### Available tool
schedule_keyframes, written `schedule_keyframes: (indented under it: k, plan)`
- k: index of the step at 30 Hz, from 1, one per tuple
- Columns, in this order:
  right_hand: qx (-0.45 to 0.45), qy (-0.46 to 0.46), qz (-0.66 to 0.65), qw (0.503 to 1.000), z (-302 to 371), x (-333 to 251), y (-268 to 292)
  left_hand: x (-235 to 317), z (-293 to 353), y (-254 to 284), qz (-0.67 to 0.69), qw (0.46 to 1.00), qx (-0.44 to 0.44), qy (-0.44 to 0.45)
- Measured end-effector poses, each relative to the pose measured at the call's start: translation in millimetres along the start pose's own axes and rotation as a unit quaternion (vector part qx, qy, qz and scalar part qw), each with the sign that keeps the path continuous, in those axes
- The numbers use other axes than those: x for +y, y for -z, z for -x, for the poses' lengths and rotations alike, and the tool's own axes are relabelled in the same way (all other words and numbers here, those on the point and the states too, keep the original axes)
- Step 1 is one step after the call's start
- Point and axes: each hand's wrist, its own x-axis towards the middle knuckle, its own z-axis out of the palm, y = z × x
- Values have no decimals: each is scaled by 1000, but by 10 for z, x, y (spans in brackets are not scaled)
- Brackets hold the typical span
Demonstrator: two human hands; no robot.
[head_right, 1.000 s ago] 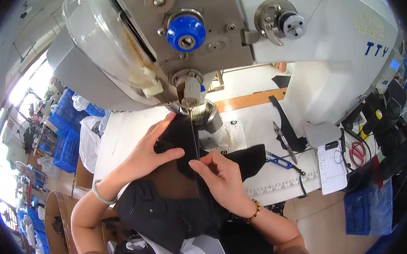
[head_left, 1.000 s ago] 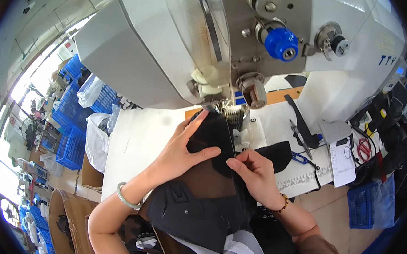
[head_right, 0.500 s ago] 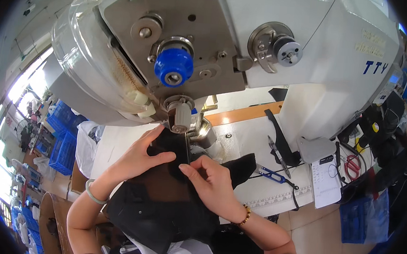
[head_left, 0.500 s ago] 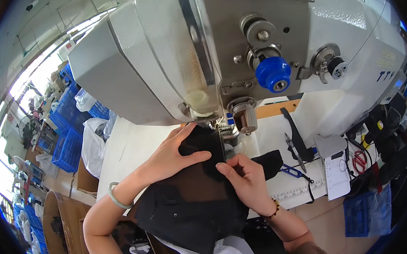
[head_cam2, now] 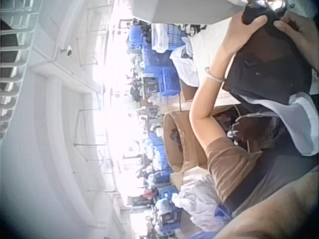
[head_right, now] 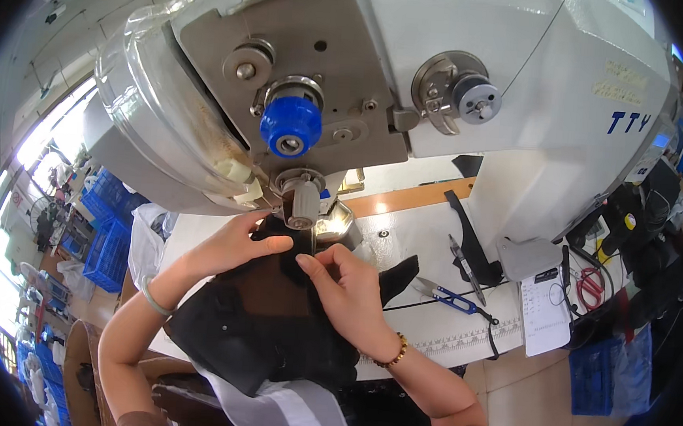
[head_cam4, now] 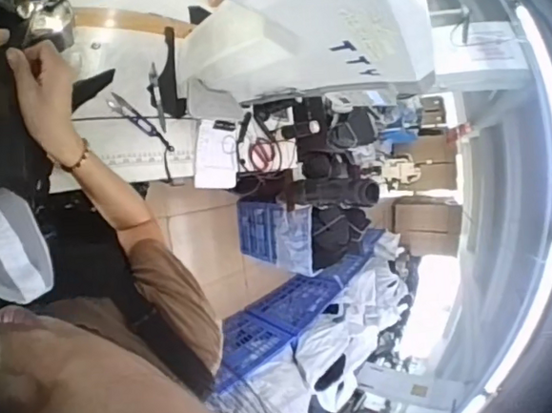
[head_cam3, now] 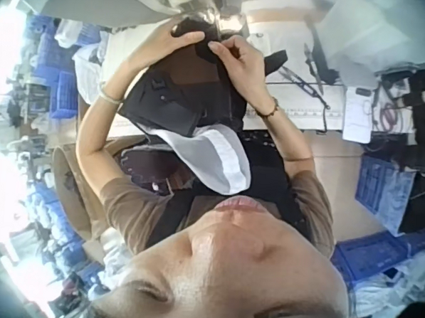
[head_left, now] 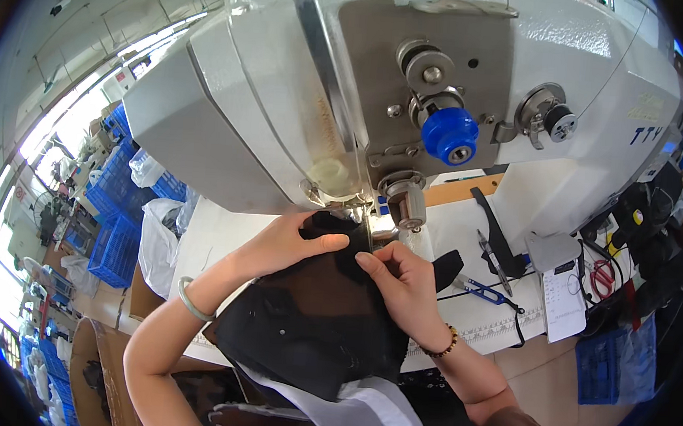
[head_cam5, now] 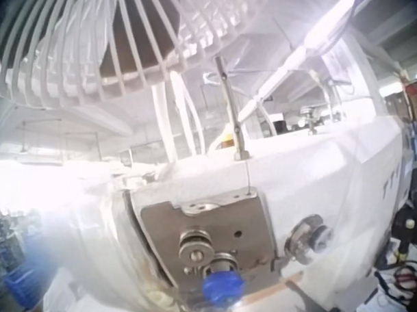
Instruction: The person stitches a boot upper using a sewing machine, places it into a box, and sews another boot piece with the sewing machine.
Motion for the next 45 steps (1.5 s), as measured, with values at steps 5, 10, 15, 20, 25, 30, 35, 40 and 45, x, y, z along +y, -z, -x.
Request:
schedule_keyframes:
  k: [5,10,15,20,25,30,35,40,45]
  plan:
    - [16,1,1,1000,8,-1,-36,87,2,29,-18,999,-31,-16]
    - [-78,-118,-87,986,4,12,104,122,298,3,-165,983,-36,74]
    - [-148,-264,-317,899,-35,70,217,22,399,-45,-198,978,-53,47]
    - [-130,-203,-231,943,-17,109,176,-56,333,-41,-189,981,-44,23]
    - [-62,-84,-172,979,35,102,76,-77,340,-47,-195,980,-31,14]
    - [-73,-54,-83,992,7,58,108,-95,352,-68,-193,981,-16,7]
    - [-54,-2,-41,998,16,-3,73,-113,365,-51,-199,980,-17,-4]
    - [-33,-18,-43,998,-41,1,26,-108,287,11,-193,981,-25,7]
    - [35,35,77,996,-127,-27,-26,-20,169,108,-150,987,-55,25]
